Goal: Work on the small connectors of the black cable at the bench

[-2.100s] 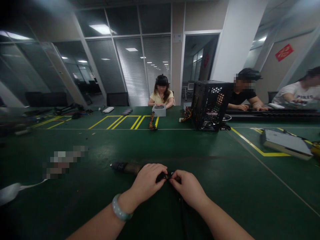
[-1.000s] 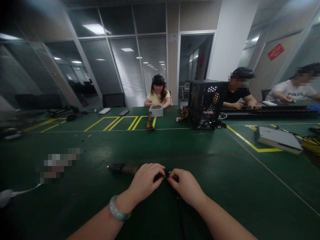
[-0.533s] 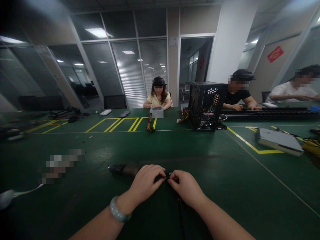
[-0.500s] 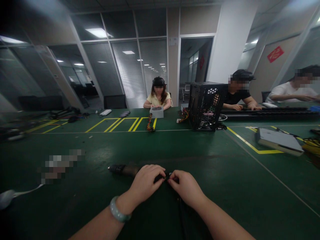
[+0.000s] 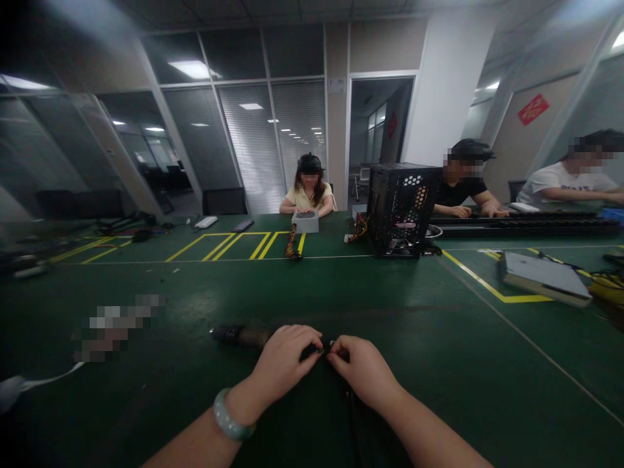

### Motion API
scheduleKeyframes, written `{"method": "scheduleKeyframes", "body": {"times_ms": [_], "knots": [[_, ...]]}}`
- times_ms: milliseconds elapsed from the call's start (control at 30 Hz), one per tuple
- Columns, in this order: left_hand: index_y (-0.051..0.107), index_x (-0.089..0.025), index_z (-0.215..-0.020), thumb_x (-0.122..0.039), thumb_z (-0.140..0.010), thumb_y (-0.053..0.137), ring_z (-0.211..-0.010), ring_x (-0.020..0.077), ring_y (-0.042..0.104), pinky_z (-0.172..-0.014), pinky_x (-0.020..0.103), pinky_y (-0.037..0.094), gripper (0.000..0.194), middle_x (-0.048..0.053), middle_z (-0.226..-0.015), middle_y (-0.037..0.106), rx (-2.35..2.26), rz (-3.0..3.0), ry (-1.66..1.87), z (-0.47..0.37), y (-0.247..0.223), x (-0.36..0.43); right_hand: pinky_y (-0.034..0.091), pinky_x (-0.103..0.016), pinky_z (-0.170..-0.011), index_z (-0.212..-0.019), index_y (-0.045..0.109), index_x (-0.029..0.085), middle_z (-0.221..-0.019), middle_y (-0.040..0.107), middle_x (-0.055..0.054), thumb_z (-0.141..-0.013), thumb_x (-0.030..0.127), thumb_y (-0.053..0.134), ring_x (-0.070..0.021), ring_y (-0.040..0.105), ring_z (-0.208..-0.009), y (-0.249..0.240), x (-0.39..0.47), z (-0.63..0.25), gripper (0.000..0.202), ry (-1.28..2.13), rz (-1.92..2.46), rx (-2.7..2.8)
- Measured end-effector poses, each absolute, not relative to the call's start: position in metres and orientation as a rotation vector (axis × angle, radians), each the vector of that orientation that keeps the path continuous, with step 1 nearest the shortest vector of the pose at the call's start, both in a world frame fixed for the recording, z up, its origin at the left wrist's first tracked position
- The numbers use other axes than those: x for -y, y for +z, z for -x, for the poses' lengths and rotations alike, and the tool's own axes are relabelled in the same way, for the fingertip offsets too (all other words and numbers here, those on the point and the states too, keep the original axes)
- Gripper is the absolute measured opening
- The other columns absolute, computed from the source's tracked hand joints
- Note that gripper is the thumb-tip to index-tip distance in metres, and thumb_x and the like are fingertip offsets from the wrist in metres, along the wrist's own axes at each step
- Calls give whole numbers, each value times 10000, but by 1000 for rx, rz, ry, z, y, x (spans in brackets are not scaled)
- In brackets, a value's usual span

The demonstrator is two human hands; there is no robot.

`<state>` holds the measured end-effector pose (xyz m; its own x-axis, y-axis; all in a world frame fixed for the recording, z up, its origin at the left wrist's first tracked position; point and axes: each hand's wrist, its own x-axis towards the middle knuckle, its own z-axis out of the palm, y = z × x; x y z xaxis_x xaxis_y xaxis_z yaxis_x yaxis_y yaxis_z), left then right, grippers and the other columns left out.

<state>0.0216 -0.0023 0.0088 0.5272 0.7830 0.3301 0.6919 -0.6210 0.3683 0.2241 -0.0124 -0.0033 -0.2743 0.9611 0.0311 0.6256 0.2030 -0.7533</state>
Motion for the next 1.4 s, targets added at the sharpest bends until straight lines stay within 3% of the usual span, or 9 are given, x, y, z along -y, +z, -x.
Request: {"method": "scheduleKeyframes", "body": {"times_ms": [233, 467, 700, 1000, 1233, 1400], "knots": [[584, -238, -976, -245, -842, 659, -980, 209, 580, -885, 379, 399, 154, -4, -1035, 644, -1288, -2554, 724, -21, 9, 3, 389, -221, -608, -818, 654, 221, -780, 698, 21, -867, 293, 588, -148, 632, -708, -6, 11, -225, 109, 905, 1477, 1974], [592, -258, -998, -147, -858, 577, -1031, 197, 569, -897, 359, 398, 179, -11, -1083, 637, -1237, -2618, 668, -22, 13, 4, 394, -224, -615, -823, 654, 216, -788, 697, 19, -868, 294, 585, -147, 630, -712, -4, 12, -225, 114, 901, 1469, 1979], [577, -237, -991, -210, -830, 646, -1019, 210, 577, -907, 374, 414, 177, 3, -1076, 634, -1300, -2581, 705, -22, 11, 5, 394, -232, -613, -829, 654, 207, -797, 698, 2, -870, 304, 577, -158, 631, -718, 0, 14, -224, 130, 905, 1496, 1982], [573, -247, -1024, -158, -823, 642, -1038, 207, 577, -922, 378, 409, 231, -4, -1112, 635, -1286, -2572, 700, -22, 11, 5, 389, -230, -605, -823, 652, 209, -777, 696, 7, -868, 308, 577, -152, 626, -697, -1, 14, -224, 132, 886, 1502, 1992], [590, -245, -968, -157, -854, 604, -1096, 207, 553, -933, 383, 398, 145, -3, -1151, 622, -1245, -2595, 691, -21, 12, 4, 390, -230, -614, -820, 652, 203, -776, 693, 4, -867, 304, 582, -153, 621, -704, -2, 13, -224, 131, 874, 1496, 1992], [580, -252, -1036, -163, -843, 614, -1076, 208, 566, -935, 380, 407, 215, 5, -1146, 625, -1270, -2598, 673, -21, 13, 5, 393, -226, -612, -821, 649, 210, -790, 695, 10, -871, 309, 584, -151, 627, -709, -1, 14, -225, 128, 902, 1483, 1986]]}}
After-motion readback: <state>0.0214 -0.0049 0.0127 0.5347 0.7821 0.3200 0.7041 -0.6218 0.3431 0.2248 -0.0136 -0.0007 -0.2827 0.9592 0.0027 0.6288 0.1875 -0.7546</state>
